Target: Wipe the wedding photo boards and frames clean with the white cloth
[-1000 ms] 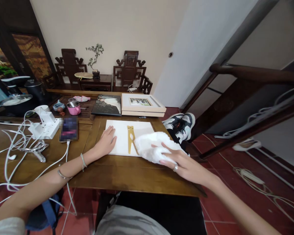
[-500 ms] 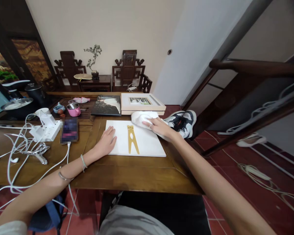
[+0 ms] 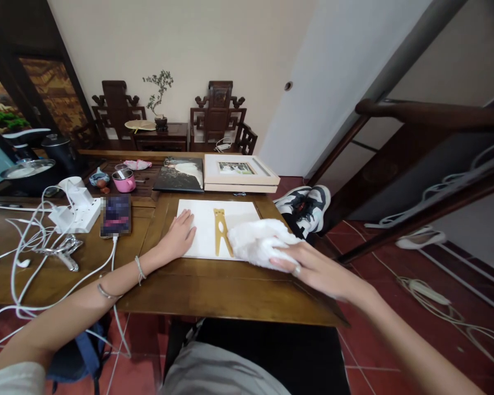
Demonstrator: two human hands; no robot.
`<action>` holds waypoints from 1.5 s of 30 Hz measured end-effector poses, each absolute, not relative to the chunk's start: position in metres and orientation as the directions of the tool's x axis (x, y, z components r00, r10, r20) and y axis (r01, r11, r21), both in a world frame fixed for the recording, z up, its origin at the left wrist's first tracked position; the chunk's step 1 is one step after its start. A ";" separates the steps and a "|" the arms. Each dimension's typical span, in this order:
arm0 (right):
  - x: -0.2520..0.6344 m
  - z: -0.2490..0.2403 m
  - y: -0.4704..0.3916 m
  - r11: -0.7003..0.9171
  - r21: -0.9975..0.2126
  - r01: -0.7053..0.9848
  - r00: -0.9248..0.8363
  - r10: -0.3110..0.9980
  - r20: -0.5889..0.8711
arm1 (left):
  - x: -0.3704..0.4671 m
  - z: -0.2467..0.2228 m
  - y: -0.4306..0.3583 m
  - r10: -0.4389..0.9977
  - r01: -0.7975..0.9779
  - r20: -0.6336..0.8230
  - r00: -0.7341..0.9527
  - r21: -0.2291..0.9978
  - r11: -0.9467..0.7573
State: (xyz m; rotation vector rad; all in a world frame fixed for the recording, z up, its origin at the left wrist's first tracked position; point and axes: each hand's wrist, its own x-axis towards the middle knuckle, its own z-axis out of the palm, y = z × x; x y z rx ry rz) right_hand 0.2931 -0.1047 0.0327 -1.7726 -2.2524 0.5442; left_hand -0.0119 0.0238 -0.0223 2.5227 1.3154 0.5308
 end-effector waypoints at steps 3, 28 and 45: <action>0.290 0.036 -0.052 0.202 -0.462 0.863 -0.230 0.973 -0.005 | -0.012 -0.022 0.024 0.825 0.733 0.206 0.527 0.382 -0.563; 0.266 0.055 -0.047 0.391 -0.385 0.836 -0.447 0.892 -0.067 | -0.016 -0.032 0.028 0.813 0.722 0.253 0.524 0.374 -0.582; 0.197 0.026 -0.122 0.644 -0.225 0.731 -0.638 0.762 0.111 | -0.013 -0.026 0.025 0.813 0.735 0.216 0.541 0.349 -0.581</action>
